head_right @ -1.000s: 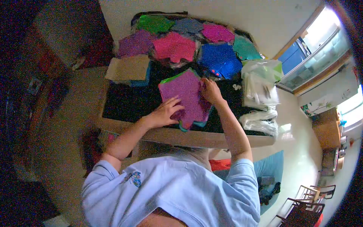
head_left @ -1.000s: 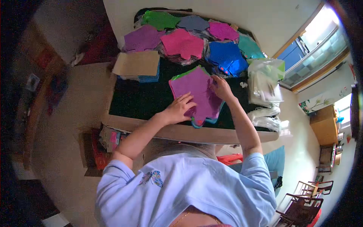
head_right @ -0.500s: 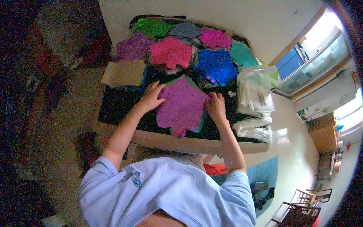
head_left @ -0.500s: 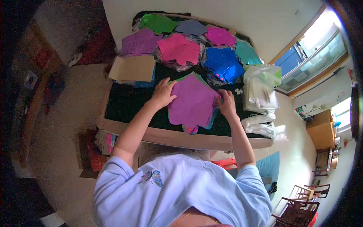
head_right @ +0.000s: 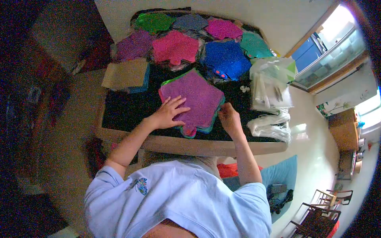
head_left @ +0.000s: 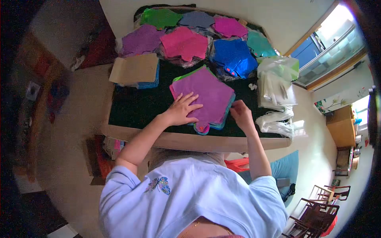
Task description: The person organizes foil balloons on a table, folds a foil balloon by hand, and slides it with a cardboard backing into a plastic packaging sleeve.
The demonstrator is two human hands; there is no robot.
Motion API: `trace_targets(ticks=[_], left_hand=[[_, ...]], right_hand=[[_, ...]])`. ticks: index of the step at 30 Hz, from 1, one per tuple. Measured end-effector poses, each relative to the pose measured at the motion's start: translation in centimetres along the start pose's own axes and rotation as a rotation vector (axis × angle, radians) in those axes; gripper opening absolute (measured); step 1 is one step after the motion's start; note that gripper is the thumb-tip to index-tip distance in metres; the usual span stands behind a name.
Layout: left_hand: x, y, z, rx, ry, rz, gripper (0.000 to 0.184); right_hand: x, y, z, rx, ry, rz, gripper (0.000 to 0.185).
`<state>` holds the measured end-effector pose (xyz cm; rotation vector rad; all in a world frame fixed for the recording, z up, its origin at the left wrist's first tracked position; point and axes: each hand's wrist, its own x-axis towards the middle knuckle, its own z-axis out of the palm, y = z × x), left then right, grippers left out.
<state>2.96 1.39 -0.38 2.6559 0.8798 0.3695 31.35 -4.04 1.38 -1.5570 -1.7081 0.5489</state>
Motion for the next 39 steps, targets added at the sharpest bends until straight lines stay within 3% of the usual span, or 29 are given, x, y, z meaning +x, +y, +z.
trace_targets(ticks=[2, 3, 5, 9, 12, 16, 18, 22, 24, 28, 31, 33, 37, 39], left_hand=[[-0.1, 0.1, -0.1, 0.006, 0.024, -0.010, 0.063], [-0.1, 0.2, -0.1, 0.006, 0.022, -0.006, 0.063], [-0.1, 0.3, -0.2, -0.005, 0.018, -0.022, 0.062], [0.0, 0.0, 0.0, 0.012, 0.011, -0.013, 0.062], [0.0, 0.0, -0.1, 0.016, 0.013, 0.000, 0.063], [-0.1, 0.1, -0.2, 0.004, 0.012, -0.001, 0.064], [-0.1, 0.1, -0.1, -0.001, 0.015, 0.000, 0.064], [-0.1, 0.2, -0.2, 0.023, 0.011, -0.005, 0.063], [0.0, 0.1, -0.1, 0.023, 0.015, -0.004, 0.063], [-0.1, -0.1, 0.2, 0.024, 0.012, -0.009, 0.064], [-0.2, 0.0, 0.3, -0.001, 0.028, -0.009, 0.064], [-0.2, 0.0, 0.3, -0.004, 0.028, -0.014, 0.064], [-0.1, -0.2, -0.1, -0.041, 0.065, 0.019, 0.062], [0.3, -0.7, -0.5, -0.083, 0.086, 0.033, 0.060]], right_hand=[[-0.4, 1.7, 0.7, 0.341, -0.207, 0.447, 0.012], [-0.4, 0.9, 0.6, 0.342, -0.202, 0.448, 0.012], [-0.2, -1.3, 0.2, 0.403, -0.424, 0.555, 0.015], [-0.6, -1.7, 1.5, 0.794, -0.379, 0.379, 0.025], [0.2, -2.0, 1.3, 0.948, -0.255, 0.512, 0.031], [1.3, -0.7, 1.8, 0.889, -0.113, 0.448, 0.036], [1.5, -0.2, 1.8, 0.842, -0.007, 0.545, 0.036], [2.2, 1.7, 1.8, 0.883, -0.061, 0.626, 0.039], [2.4, 2.0, 1.9, 0.734, -0.243, 0.536, 0.041], [3.5, 0.2, 2.7, 0.881, -0.057, 0.569, 0.045], [3.1, 0.2, 2.9, 0.632, -0.106, 0.550, 0.048], [2.7, 3.1, 4.1, 0.330, 0.007, 0.277, 0.053], [2.6, -0.7, 1.5, 0.070, -0.128, 0.481, 0.056], [2.9, 0.2, 1.1, -0.247, -0.025, 0.204, 0.058]])
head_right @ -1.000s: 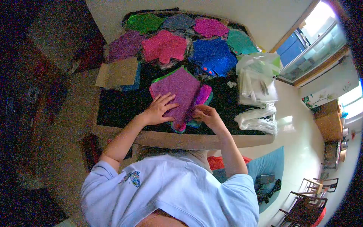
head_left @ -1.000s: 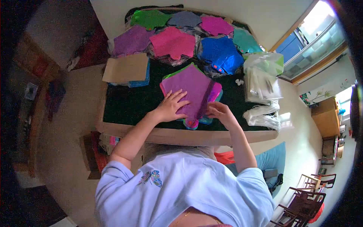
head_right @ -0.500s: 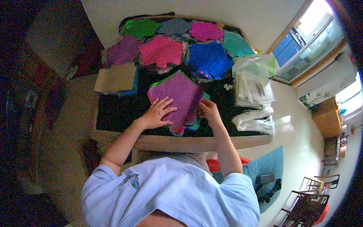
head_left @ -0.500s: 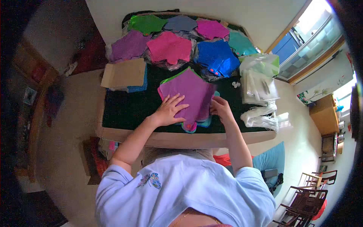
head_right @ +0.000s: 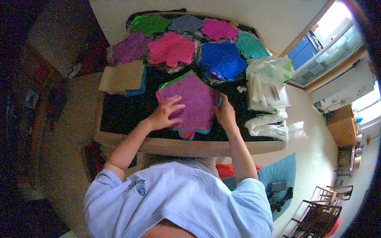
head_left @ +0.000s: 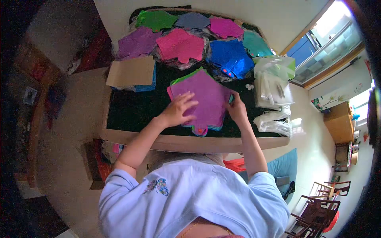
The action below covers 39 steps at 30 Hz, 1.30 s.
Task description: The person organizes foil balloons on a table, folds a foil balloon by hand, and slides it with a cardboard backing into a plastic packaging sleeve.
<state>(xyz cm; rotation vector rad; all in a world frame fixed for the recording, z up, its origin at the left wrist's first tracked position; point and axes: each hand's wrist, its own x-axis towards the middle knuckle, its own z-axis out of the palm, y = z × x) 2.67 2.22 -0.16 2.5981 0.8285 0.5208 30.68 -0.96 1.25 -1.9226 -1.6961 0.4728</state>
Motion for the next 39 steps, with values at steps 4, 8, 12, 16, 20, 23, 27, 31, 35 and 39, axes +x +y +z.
trace_targets(ticks=[4, 8, 12, 16, 20, 23, 27, 31, 35, 39], left_hand=[[1.1, -3.7, 0.6, 0.018, 0.443, -0.185, 0.054], [1.8, -5.6, 0.8, 0.023, 0.425, -0.262, 0.060], [3.9, -5.5, -1.3, 0.190, 0.354, -0.418, 0.047], [5.0, -4.7, -2.0, 0.314, 0.140, -0.599, 0.031], [5.2, -4.2, -1.9, 0.307, 0.191, -0.590, 0.028], [6.1, -5.0, -0.9, 0.279, 0.254, -0.573, 0.030], [8.2, -6.0, -0.1, 0.225, 0.278, -0.631, 0.031], [10.8, -7.5, 2.2, 0.212, 0.290, -0.652, 0.027], [12.1, -6.5, 2.7, 0.222, 0.394, -0.735, 0.025], [12.9, -7.0, 3.4, 0.124, 0.483, -0.710, 0.026]], right_hand=[[1.2, 1.1, 1.1, -0.053, 0.211, -0.115, 0.053], [2.0, -1.2, 0.1, -0.207, 0.085, -0.127, 0.048], [5.0, -3.0, 0.7, -0.259, 0.144, -0.265, 0.038], [7.7, -3.2, 4.7, -0.341, 0.090, -0.346, 0.029], [9.9, -3.1, 6.8, -0.356, 0.112, -0.392, 0.025], [11.3, -3.0, 7.8, -0.364, 0.106, -0.362, 0.023], [12.9, -2.6, 8.5, -0.253, 0.138, -0.384, 0.021], [14.1, -3.7, 9.0, -0.211, 0.064, -0.345, 0.020], [13.5, -4.5, 8.6, -0.253, 0.111, -0.367, 0.021], [14.7, -3.3, 10.4, -0.131, 0.118, -0.377, 0.022]])
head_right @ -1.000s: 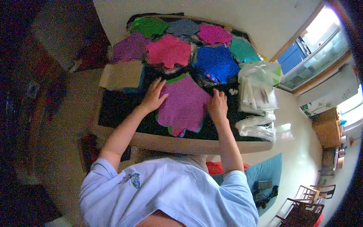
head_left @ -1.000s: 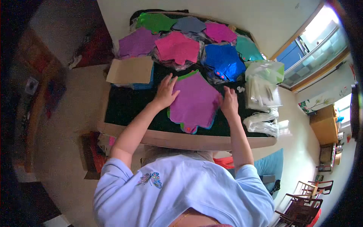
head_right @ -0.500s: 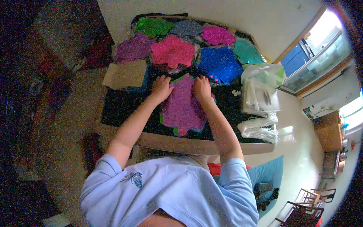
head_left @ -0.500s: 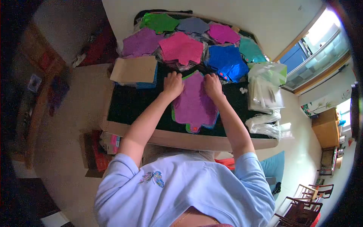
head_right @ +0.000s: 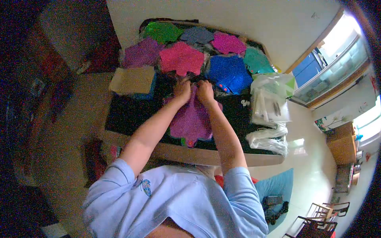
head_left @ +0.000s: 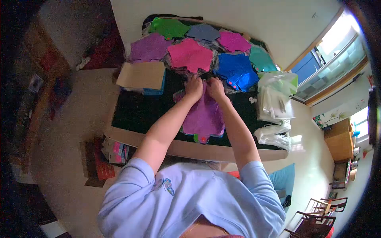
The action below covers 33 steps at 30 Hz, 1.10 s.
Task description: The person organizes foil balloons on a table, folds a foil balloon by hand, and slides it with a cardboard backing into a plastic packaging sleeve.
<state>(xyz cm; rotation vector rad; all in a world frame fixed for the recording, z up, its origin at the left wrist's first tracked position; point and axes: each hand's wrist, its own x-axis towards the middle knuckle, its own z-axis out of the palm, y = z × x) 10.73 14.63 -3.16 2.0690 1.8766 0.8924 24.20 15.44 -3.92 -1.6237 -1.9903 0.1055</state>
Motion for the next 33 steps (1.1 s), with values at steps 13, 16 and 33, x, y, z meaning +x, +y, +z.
trace_targets(ticks=[13, 16, 33], left_hand=[[-19.3, 0.1, -13.7, -0.388, -0.258, 0.165, 0.014], [-20.0, 1.0, -12.0, -0.381, -0.198, 0.219, 0.013], [-1.4, -2.4, -4.9, -0.083, -0.005, 0.191, 0.029]], right_hand=[[-18.9, -8.6, -13.8, 0.214, -0.536, 0.203, 0.017], [-19.6, -8.2, -11.9, 0.256, -0.425, 0.114, 0.019], [-1.5, -0.9, -5.6, 0.039, -0.028, -0.170, 0.013]])
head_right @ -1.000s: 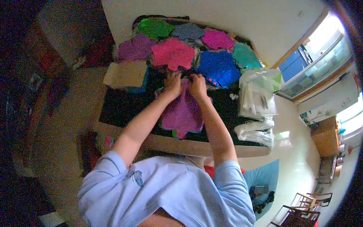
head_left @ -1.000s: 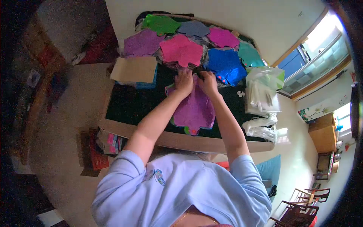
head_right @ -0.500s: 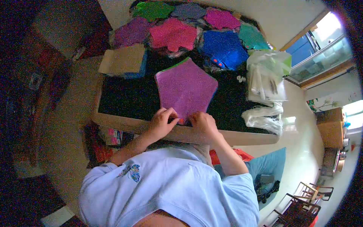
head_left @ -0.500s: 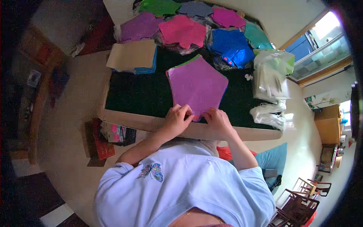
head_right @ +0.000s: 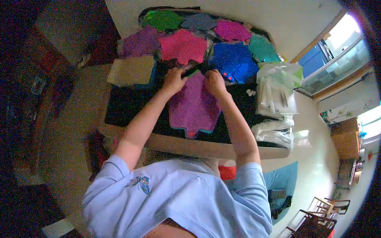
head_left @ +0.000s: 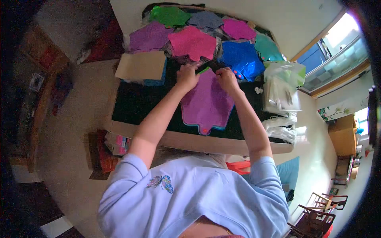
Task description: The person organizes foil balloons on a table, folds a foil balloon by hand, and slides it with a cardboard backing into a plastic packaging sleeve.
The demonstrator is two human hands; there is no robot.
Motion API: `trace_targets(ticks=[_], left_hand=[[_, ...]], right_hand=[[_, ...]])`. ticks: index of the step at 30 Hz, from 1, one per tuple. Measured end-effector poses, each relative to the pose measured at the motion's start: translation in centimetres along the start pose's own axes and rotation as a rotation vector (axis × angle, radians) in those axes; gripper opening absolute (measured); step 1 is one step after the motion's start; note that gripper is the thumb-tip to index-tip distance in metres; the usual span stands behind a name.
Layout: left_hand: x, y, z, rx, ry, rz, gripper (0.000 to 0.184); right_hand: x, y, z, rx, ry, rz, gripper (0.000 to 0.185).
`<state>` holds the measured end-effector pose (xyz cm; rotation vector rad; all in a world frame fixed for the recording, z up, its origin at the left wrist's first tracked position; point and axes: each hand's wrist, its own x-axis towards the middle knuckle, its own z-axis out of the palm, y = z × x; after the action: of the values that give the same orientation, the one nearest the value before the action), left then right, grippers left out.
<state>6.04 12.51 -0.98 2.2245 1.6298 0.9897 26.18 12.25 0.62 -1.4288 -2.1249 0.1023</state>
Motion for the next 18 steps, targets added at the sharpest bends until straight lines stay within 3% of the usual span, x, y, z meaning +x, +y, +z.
trace_targets(ticks=[3, 7, 12, 18], left_hand=[[2.5, -0.4, 3.2, -0.002, -0.096, -0.140, 0.026], [2.6, -0.4, 4.2, 0.041, -0.217, -0.182, 0.025], [1.3, 0.5, 4.2, 0.169, -0.063, -0.040, 0.022], [1.2, 0.3, 5.4, 0.133, 0.078, -0.058, 0.024]], right_hand=[[1.6, 1.8, 3.6, -0.159, -0.068, 0.160, 0.014], [1.9, 1.2, 4.0, -0.090, -0.057, 0.124, 0.015], [2.1, 1.4, 4.4, -0.037, -0.021, 0.149, 0.013], [3.0, 1.4, 4.9, 0.034, -0.052, 0.233, 0.015]])
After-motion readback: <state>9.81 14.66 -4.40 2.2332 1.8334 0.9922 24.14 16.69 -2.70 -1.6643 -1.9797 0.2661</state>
